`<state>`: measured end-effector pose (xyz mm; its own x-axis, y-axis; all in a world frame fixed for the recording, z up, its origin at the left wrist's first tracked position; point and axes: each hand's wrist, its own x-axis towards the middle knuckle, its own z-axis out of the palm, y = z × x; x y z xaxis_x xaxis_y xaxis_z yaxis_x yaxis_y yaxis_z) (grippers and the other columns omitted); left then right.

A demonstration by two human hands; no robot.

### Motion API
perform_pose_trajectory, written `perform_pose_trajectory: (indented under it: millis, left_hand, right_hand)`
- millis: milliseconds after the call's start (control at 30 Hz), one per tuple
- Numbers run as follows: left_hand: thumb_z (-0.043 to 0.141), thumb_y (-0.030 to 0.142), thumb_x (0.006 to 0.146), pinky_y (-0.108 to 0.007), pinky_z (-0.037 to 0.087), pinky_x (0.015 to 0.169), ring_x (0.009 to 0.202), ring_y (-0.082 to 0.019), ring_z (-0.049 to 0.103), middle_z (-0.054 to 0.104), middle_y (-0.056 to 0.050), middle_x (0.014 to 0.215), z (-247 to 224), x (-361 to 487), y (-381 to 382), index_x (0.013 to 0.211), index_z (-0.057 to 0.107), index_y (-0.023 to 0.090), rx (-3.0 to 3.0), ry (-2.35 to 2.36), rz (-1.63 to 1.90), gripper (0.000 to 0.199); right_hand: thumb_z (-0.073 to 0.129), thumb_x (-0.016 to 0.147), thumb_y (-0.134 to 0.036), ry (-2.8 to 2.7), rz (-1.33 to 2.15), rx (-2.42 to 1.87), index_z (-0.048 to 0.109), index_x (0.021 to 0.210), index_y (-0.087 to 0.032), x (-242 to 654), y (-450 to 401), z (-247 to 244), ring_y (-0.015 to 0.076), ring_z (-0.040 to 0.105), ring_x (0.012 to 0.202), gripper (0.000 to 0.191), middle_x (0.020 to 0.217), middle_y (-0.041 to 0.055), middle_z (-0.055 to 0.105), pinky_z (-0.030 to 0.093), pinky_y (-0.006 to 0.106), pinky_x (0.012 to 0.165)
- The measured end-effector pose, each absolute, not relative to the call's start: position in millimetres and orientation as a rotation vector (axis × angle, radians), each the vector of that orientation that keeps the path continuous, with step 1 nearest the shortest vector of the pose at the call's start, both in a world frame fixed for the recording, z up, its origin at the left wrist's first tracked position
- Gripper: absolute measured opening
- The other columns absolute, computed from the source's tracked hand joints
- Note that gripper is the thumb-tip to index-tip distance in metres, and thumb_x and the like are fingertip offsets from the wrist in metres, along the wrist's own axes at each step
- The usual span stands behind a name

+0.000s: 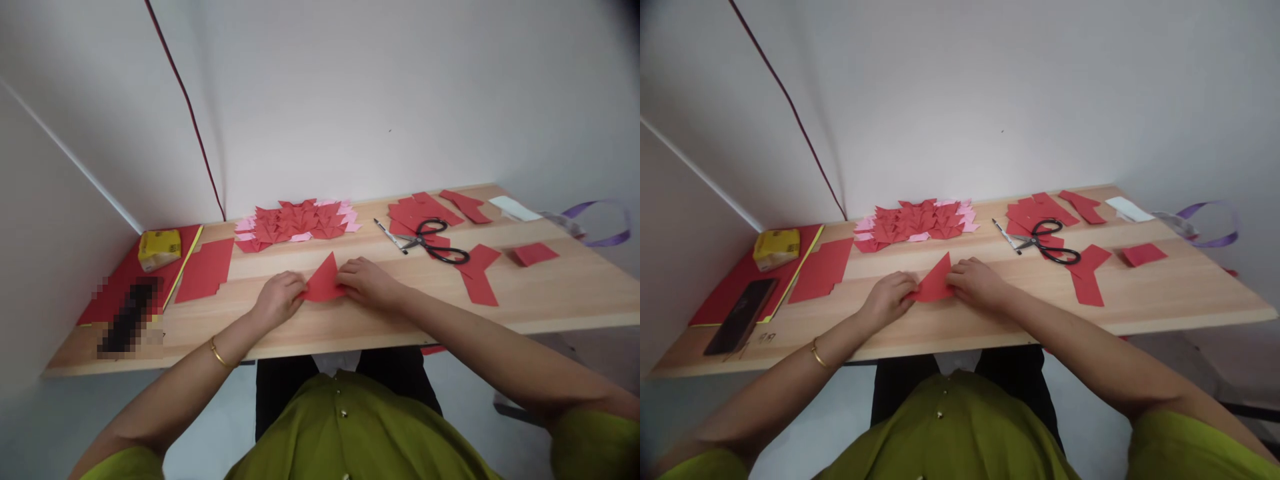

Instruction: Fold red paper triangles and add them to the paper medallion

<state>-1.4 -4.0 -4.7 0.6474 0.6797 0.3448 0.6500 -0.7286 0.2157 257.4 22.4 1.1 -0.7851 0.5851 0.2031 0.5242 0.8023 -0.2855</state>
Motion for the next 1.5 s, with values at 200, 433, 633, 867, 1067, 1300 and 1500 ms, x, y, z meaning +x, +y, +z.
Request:
perform_pose_trajectory:
  millis: [200, 433, 633, 867, 1067, 1300, 1500]
  left_hand:
    - [0.058, 0.01, 0.076, -0.035, 0.049, 0.081, 0.088, -0.019, 0.06, 0.067, -0.007, 0.089, -4, 0, 11, 0.083, 0.064, 0.017, 2.56, 1.17, 0.722, 0.012]
    - [0.059, 0.022, 0.081, -0.035, 0.049, 0.084, 0.091, -0.018, 0.06, 0.066, -0.007, 0.092, -5, -6, 8, 0.078, 0.065, 0.018, 2.422, 1.179, 0.758, 0.008]
    - [0.054, 0.027, 0.082, -0.035, 0.048, 0.083, 0.089, -0.018, 0.057, 0.061, -0.009, 0.095, -7, -7, 11, 0.057, 0.05, 0.017, 2.341, 1.311, 0.696, 0.027]
    - [0.054, 0.028, 0.08, -0.037, 0.047, 0.084, 0.089, -0.018, 0.055, 0.059, -0.008, 0.093, -13, -6, 16, 0.054, 0.044, 0.018, 2.301, 1.408, 0.666, 0.03]
    - [0.055, 0.028, 0.078, -0.036, 0.047, 0.083, 0.088, -0.018, 0.056, 0.058, -0.008, 0.094, -12, -4, 15, 0.053, 0.044, 0.018, 2.238, 1.472, 0.679, 0.03]
    - [0.055, 0.026, 0.078, -0.038, 0.046, 0.085, 0.091, -0.021, 0.055, 0.057, -0.009, 0.094, -9, -1, 17, 0.051, 0.04, 0.019, 2.255, 1.504, 0.598, 0.032]
    - [0.056, 0.026, 0.077, -0.038, 0.046, 0.084, 0.091, -0.021, 0.055, 0.056, -0.009, 0.09, -11, 0, 17, 0.052, 0.038, 0.02, 2.273, 1.514, 0.605, 0.032]
  right_hand:
    - [0.051, 0.086, -0.023, -2.656, 0.398, -0.936, 0.066, 0.097, -0.019, 258, 22, 1, 0.0219, 0.053, 0.094, 0.02, 0.103, 0.0106, 0.063, 0.035, 0.033, 0.083]
    - [0.047, 0.089, -0.03, -2.532, 0.519, -1.08, 0.065, 0.089, -0.017, 256, 19, 1, 0.0205, 0.054, 0.091, 0.022, 0.099, 0.0101, 0.062, 0.037, 0.032, 0.081]
    - [0.043, 0.089, -0.03, -2.523, 0.507, -1.302, 0.06, 0.082, -0.015, 244, 24, -2, 0.021, 0.053, 0.092, 0.024, 0.103, 0.0112, 0.057, 0.037, 0.034, 0.082]
    - [0.038, 0.092, -0.031, -2.515, 0.551, -1.446, 0.061, 0.085, -0.015, 235, 29, 2, 0.0239, 0.053, 0.099, 0.029, 0.11, 0.0125, 0.055, 0.037, 0.036, 0.084]
    - [0.041, 0.091, -0.031, -2.535, 0.551, -1.472, 0.059, 0.077, -0.015, 233, 30, 6, 0.0232, 0.054, 0.095, 0.029, 0.107, 0.012, 0.056, 0.038, 0.035, 0.081]
    - [0.037, 0.093, -0.03, -2.586, 0.45, -1.507, 0.061, 0.091, -0.012, 229, 26, 6, 0.0264, 0.053, 0.1, 0.03, 0.111, 0.0163, 0.055, 0.038, 0.038, 0.083]
    - [0.037, 0.093, -0.03, -2.61, 0.367, -1.544, 0.06, 0.098, -0.011, 226, 25, 6, 0.0295, 0.052, 0.102, 0.031, 0.113, 0.0188, 0.054, 0.037, 0.041, 0.086]
